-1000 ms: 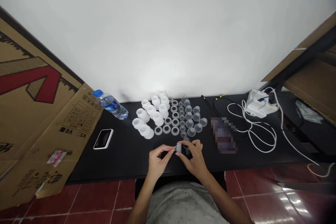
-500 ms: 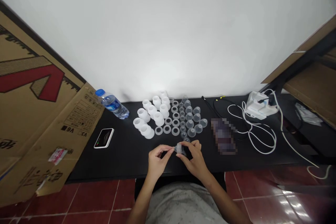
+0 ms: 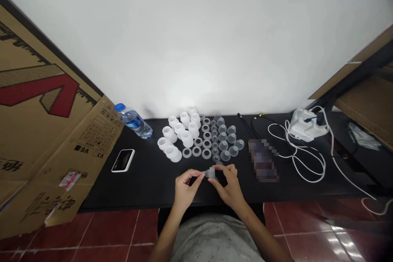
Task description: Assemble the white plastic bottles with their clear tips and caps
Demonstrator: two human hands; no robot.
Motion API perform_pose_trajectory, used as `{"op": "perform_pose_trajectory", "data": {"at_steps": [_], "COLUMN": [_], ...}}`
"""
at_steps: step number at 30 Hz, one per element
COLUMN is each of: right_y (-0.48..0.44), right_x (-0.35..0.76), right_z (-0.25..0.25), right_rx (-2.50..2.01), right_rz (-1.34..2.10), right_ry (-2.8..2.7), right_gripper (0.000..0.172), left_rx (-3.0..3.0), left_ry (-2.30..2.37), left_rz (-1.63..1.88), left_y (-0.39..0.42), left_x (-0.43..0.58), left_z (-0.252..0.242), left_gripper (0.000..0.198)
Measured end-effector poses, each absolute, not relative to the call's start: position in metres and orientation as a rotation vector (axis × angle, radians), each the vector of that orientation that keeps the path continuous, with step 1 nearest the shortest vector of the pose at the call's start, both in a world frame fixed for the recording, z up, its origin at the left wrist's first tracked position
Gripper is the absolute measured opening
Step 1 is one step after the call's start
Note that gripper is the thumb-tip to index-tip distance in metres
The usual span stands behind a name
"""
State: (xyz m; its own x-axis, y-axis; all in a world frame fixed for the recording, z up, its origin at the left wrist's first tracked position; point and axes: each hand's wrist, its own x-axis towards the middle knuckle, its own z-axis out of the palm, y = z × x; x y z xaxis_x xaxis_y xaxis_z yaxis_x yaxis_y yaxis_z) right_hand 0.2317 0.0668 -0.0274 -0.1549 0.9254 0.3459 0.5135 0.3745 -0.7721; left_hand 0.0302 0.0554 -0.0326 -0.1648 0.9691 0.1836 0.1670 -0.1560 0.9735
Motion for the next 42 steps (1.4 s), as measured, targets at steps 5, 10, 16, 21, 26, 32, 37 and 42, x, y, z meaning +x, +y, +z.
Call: {"op": "perform_pose_trajectory", "data": {"at_steps": [5, 10, 16, 21, 26, 32, 37, 42], "right_y": [0.068, 0.069, 0.067, 0.064, 0.067, 0.066, 0.064, 0.064], "right_x": [0.234, 0.235, 0.237, 0.246, 0.248, 0.241, 0.241, 0.240], "right_z": [-0.026, -0.022, -0.021, -0.026, -0.036, -0.031, -0.025, -0.025], "right_rx": [-1.217, -1.166, -1.121, -1.150, -1.245, -1.292, -1.285, -1.324], "right_rz": [0.687, 0.740, 0.705, 0.529, 0.380, 0.281, 0.304, 0.299], "right_ry": [-1.798, -1.808, -1.801, -1.771, -1.925, -2.175, -2.251, -2.288], "right_gripper": [0.032, 0.033, 0.044, 0.030, 0.034, 0.031, 0.030, 0.029], "left_rx": [1.339, 1.252, 1.044, 0.876, 0.920, 0.936, 0.956, 0.959], "left_ry": [1.357, 1.339, 1.407, 1.457, 1.489, 1.486, 1.493, 1.501], "left_rz": [1.420, 1.455, 1.537, 1.657, 1.620, 1.611, 1.611, 1.602], "left_y": [0.055, 0.055, 0.059, 0.062, 0.063, 0.063, 0.063, 0.063], "left_x": [0.030, 0.030, 0.023, 0.018, 0.022, 0.023, 0.023, 0.022], "left_z": [-0.034, -0.033, -0.036, -0.042, -0.037, -0.032, -0.032, -0.032], "left_gripper": [0.018, 0.019, 0.024, 0.029, 0.033, 0.035, 0.035, 0.033]}}
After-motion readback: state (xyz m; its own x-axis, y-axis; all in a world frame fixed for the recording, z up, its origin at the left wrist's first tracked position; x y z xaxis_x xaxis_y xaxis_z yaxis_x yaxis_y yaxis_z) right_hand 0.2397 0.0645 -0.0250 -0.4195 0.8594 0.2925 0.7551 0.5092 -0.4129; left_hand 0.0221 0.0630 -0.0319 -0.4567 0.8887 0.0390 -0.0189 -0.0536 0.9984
